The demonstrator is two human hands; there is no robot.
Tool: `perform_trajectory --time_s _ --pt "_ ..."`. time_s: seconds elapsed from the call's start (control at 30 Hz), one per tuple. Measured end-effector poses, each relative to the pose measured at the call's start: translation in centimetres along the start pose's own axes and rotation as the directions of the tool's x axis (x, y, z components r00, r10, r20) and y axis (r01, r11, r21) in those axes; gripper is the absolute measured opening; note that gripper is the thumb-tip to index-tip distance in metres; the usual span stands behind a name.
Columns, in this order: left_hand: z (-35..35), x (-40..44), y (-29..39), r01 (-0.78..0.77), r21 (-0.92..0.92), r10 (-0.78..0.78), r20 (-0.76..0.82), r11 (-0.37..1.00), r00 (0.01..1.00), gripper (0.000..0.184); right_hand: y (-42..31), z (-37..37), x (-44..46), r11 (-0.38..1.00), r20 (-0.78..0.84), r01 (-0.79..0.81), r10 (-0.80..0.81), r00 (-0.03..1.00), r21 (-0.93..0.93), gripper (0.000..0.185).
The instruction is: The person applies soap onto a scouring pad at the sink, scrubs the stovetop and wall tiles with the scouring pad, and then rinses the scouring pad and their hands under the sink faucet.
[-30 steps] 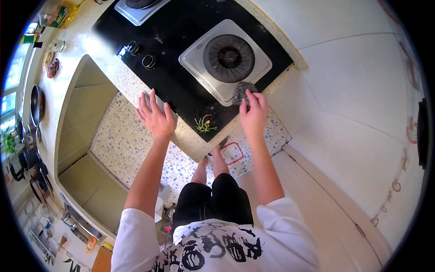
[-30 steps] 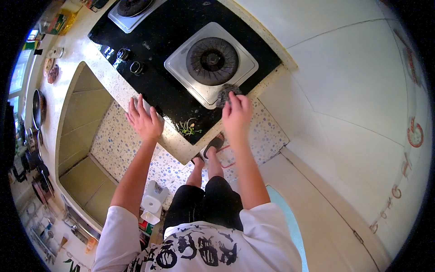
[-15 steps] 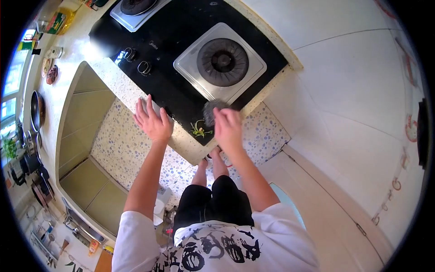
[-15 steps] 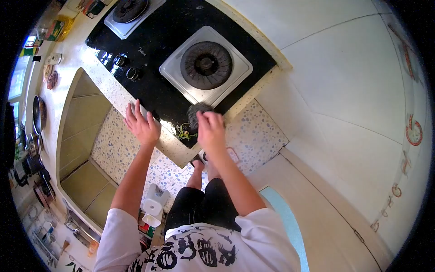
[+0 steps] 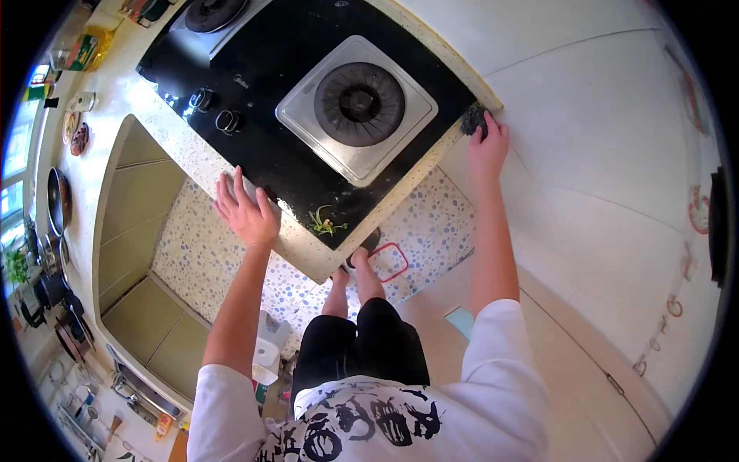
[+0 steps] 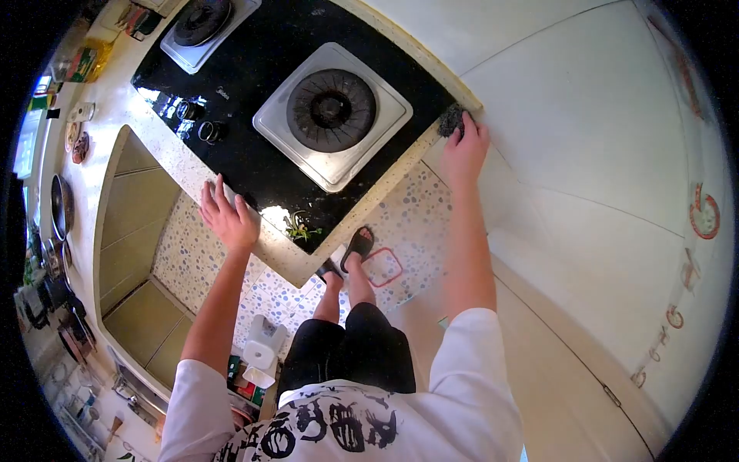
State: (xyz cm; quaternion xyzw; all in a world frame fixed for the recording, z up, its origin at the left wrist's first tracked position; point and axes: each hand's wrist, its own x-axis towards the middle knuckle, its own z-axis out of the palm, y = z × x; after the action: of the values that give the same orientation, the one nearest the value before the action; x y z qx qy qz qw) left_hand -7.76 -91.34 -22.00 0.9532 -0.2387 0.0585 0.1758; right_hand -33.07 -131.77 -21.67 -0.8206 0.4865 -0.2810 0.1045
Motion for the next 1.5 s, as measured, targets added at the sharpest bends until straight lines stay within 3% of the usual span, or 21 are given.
perform_trajectory --time_s 0.13,0.23,0.47,0.6,0.67,0.8,0.87,0.93,1.07,1.3,1.33,1.4,1.5 --pt "0.4 0.0 -0.3 -0.009 -0.004 0.009 -0.011 1.0 1.0 0.059 0.3 -1.2 1.3 0.999 0.336 -0.045 0.039 0.941 0.008 0.037" --pt "0.4 0.0 -0.4 -0.017 0.008 0.017 -0.005 1.0 1.0 0.06 -1.1 -2.3 -0.8 0.998 0.381 0.026 -0.046 0.923 0.058 0.037" --pt "0.0 0.0 -0.1 -0.009 0.029 0.009 0.012 1.0 1.0 0.06 -6.1 -4.1 -11.6 0.958 0.391 0.187 -0.26 0.883 0.216 0.046" --pt "-0.4 0.0 0.1 0.006 0.054 -0.008 0.033 0.999 0.999 0.059 -4.2 -2.8 -7.7 0.993 0.337 0.099 -0.113 0.935 0.058 0.042" --pt "-0.5 0.1 0.3 0.028 0.025 -0.029 0.038 0.999 0.999 0.06 -2.5 -1.4 -4.4 0.996 0.189 0.081 -0.088 0.978 0.045 0.042" --pt "-0.3 0.0 0.0 0.021 0.004 -0.021 0.025 1.0 0.999 0.061 -4.4 -1.4 -6.1 0.995 0.27 0.052 -0.072 0.96 0.081 0.04" --pt "-0.4 0.0 0.0 0.017 -0.012 -0.016 0.02 1.0 1.0 0.062 -6.1 -1.9 -10.8 0.995 0.323 0.021 -0.053 0.945 0.102 0.041" --pt "-0.2 0.0 -0.3 0.001 -0.032 -0.001 0.002 0.999 1.0 0.062 -8.4 -2.7 -15.3 0.983 0.344 0.076 -0.131 0.93 0.169 0.043" --pt "-0.1 -0.1 -0.5 0.006 -0.061 -0.007 -0.013 0.998 1.0 0.064 -14.5 -4.8 -23.1 0.97 0.439 -0.019 -0.092 0.894 0.242 0.05" --pt "-0.3 -0.4 -0.9 -0.006 -0.203 -0.012 -0.085 0.979 0.996 0.064 -20.0 -6.8 -29.3 0.959 0.46 -0.01 -0.125 0.879 0.282 0.044" --pt "-0.3 -0.5 -1.2 -0.004 -0.239 -0.022 -0.104 0.971 0.994 0.064 -20.0 -7.1 -29.6 0.949 0.48 -0.029 -0.133 0.867 0.315 0.044" --pt "-0.5 -1.0 -2.0 0.103 -0.42 -0.182 -0.154 0.902 0.971 0.064 -19.5 -7.9 -29.6 0.924 0.52 -0.068 -0.15 0.841 0.376 0.043" --pt "-0.2 -3.5 -5.0 0.319 -0.556 -0.436 -0.089 0.767 0.895 0.064 -19.7 -11.2 -27.1 0.86 0.711 -0.358 -0.008 0.703 0.364 0.044"
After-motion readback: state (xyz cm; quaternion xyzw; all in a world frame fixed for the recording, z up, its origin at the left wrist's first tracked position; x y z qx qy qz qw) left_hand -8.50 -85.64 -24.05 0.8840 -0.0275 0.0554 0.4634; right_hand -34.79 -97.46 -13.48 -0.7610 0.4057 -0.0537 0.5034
